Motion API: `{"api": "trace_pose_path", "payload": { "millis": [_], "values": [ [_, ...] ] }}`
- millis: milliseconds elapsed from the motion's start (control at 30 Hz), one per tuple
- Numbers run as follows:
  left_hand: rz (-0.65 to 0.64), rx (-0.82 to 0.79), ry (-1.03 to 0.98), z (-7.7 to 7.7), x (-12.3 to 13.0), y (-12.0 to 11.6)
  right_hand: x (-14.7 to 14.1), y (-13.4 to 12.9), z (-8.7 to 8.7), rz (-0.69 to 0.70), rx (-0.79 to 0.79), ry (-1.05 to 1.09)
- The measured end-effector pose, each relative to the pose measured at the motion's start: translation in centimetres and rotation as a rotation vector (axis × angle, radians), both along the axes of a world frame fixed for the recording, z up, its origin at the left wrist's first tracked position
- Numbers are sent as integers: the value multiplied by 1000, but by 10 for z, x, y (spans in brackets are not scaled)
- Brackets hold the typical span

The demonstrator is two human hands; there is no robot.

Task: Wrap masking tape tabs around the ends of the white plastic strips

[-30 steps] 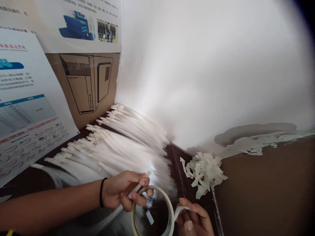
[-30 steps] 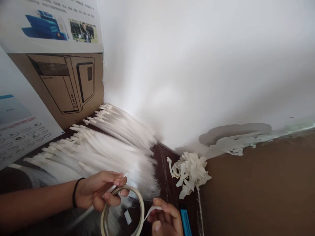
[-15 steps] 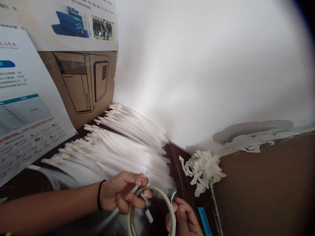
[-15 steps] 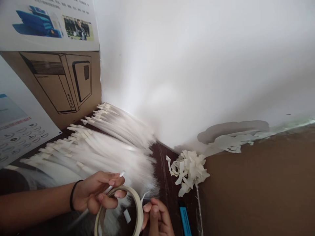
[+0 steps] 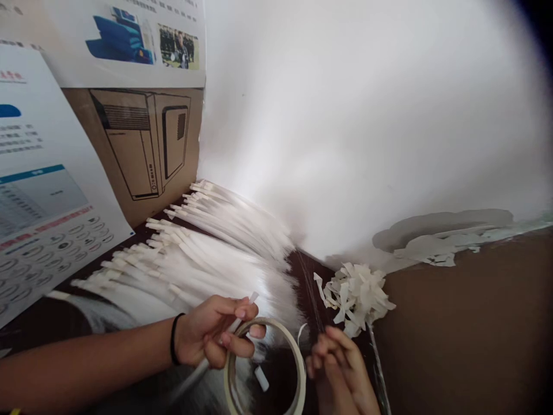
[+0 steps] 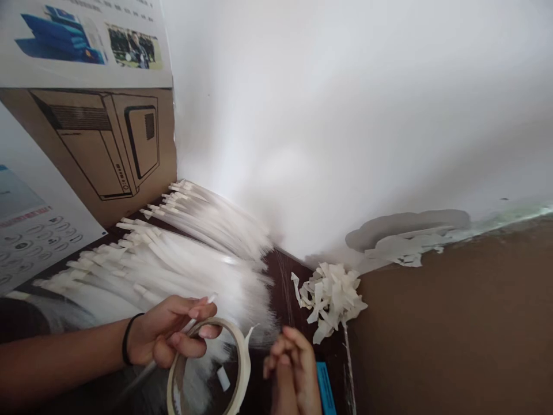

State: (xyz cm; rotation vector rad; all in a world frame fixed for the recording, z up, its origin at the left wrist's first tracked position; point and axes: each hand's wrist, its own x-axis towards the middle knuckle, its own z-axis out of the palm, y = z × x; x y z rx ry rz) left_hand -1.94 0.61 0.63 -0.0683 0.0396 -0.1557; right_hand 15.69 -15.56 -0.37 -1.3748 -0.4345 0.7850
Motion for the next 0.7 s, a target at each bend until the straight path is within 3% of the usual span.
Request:
{"api": "trace_pose_path", "payload": {
  "millis": [100, 167, 333, 600, 700],
  "values": [
    [34, -8, -22, -1, -1, 1, -1, 21, 19, 379, -157, -108],
    [37, 5, -23, -1, -1, 1, -7, 31, 23, 499, -218, -114],
    [20, 48, 32, -2, 0, 1, -14, 36, 6, 465, -105, 102],
    [34, 3, 86, -5, 1, 1, -2, 33, -5, 488, 279, 71],
    [56, -27, 94, -5, 2, 2, 1, 32, -8, 459, 299, -2]
  ]
}}
